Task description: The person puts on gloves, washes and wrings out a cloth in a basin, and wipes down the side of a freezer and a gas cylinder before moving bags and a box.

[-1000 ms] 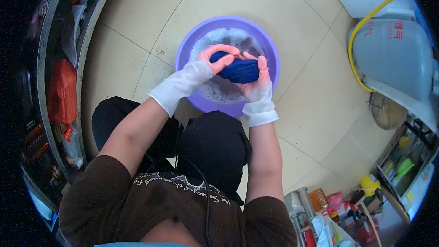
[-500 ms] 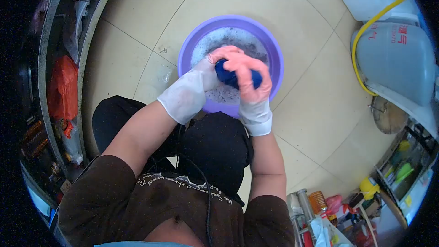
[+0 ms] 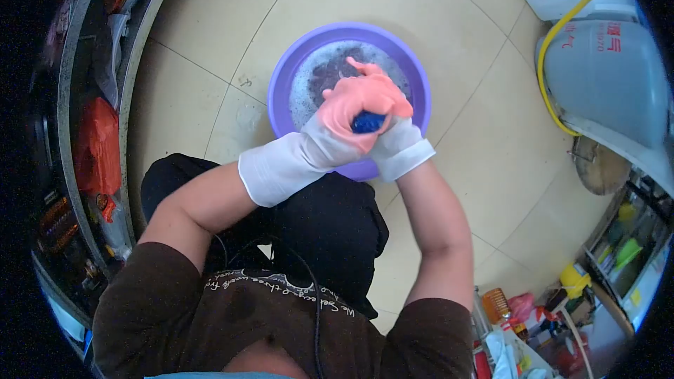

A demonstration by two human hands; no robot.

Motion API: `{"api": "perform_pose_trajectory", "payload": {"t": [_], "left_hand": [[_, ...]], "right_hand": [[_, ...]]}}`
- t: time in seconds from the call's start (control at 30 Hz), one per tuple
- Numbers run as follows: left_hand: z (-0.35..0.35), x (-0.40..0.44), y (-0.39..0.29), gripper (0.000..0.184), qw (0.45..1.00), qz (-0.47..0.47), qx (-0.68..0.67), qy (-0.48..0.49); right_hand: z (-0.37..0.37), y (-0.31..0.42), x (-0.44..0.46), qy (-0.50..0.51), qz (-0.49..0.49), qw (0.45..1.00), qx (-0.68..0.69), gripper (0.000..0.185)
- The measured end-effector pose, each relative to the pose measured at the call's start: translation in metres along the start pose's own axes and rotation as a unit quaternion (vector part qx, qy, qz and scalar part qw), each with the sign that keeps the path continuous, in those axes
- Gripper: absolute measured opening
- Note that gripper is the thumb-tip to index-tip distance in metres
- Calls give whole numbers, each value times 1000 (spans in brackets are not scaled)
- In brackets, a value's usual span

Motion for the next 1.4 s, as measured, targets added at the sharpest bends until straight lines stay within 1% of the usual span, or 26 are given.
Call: {"api": "perform_pose_trajectory", "payload": {"t": [0.03,0.07,0.1,0.13,0.17,0.2,0.23,0.27,0.43,0.47,0.53,0.6,0.63,0.7,0.77,0.8,0.83,0.87,0.93,1.0,1.07,1.13,1.17,1.2,1.27,1.4], "left_hand": [[-3,-3,18,26,943,-87,-300,-117],[1,-11,44,29,777,-166,-566,-219],[11,-24,70,33,524,-225,-766,-297],[32,-36,67,33,524,-227,-764,-299],[57,-57,86,32,558,-34,-700,-444],[32,-52,72,30,312,7,-818,-483],[4,-51,53,29,-102,-25,-831,-546],[-22,-52,27,28,-327,-33,-724,-606],[-41,-65,23,11,-503,-28,-454,-735],[-29,-83,46,11,-503,-28,-455,-734],[-2,-145,121,16,-522,27,-527,-671],[20,-186,165,16,-446,-70,-528,-719],[35,-206,179,18,-287,53,-605,-741],[64,-240,210,25,64,285,-671,-681],[83,-257,230,33,405,465,-611,-496],[84,-256,233,37,551,523,-537,-367],[77,-235,215,37,553,522,-537,-365],[50,-212,176,36,399,550,-591,-434],[41,-203,134,38,233,564,-628,-483],[49,-220,125,39,214,592,-598,-496],[46,-220,114,37,200,612,-588,-490],[40,-211,106,36,160,625,-574,-505],[38,-207,101,35,131,621,-567,-525],[33,-201,96,34,88,602,-565,-558],[25,-191,88,32,-11,531,-555,-640],[7,-170,73,30,-199,358,-520,-750]], "right_hand": [[9,-7,3,-10,-98,994,-47,34],[8,-1,2,-10,-97,994,-48,34],[-6,10,0,19,-63,977,-204,26],[-18,13,-2,11,-85,973,-213,23],[-31,16,-4,3,-107,969,-222,21],[-44,19,-6,-4,-130,964,-231,18],[-44,15,-2,0,-173,950,-261,18],[-45,14,2,5,-214,933,-290,19],[-55,3,16,60,-280,855,-432,16],[-54,1,23,60,-280,855,-433,16],[-49,-2,33,63,-255,798,-542,15],[-50,-8,38,39,-253,778,-574,15],[-43,-10,43,10,-235,765,-599,15],[-36,-11,48,-33,-217,751,-623,15],[-27,-15,52,-47,-224,757,-612,14],[-21,-18,53,-60,-232,763,-601,14],[-18,-16,53,-59,-230,763,-601,14],[-15,-18,48,-38,-249,796,-550,15],[-7,-24,48,-20,-262,825,-499,16],[-6,-35,42,75,-274,875,-392,22],[-2,-29,37,57,-260,805,-530,23],[-11,-28,43,87,-153,730,-661,20],[-8,-29,46,39,-183,671,-717,20],[-1,-32,48,11,-172,660,-731,22],[7,-42,62,-28,-143,542,-828,25],[-8,-32,46,-111,-120,522,-837,31]]}}
Point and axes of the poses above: each hand's wrist, its own x-axis towards the middle knuckle, its own z-axis out of the back of the hand, y = z × x, the point moved 8 cm from there along x, towards the middle knuckle, and after that the axes turned 8 degrees about -z, right-handed, at the moved point
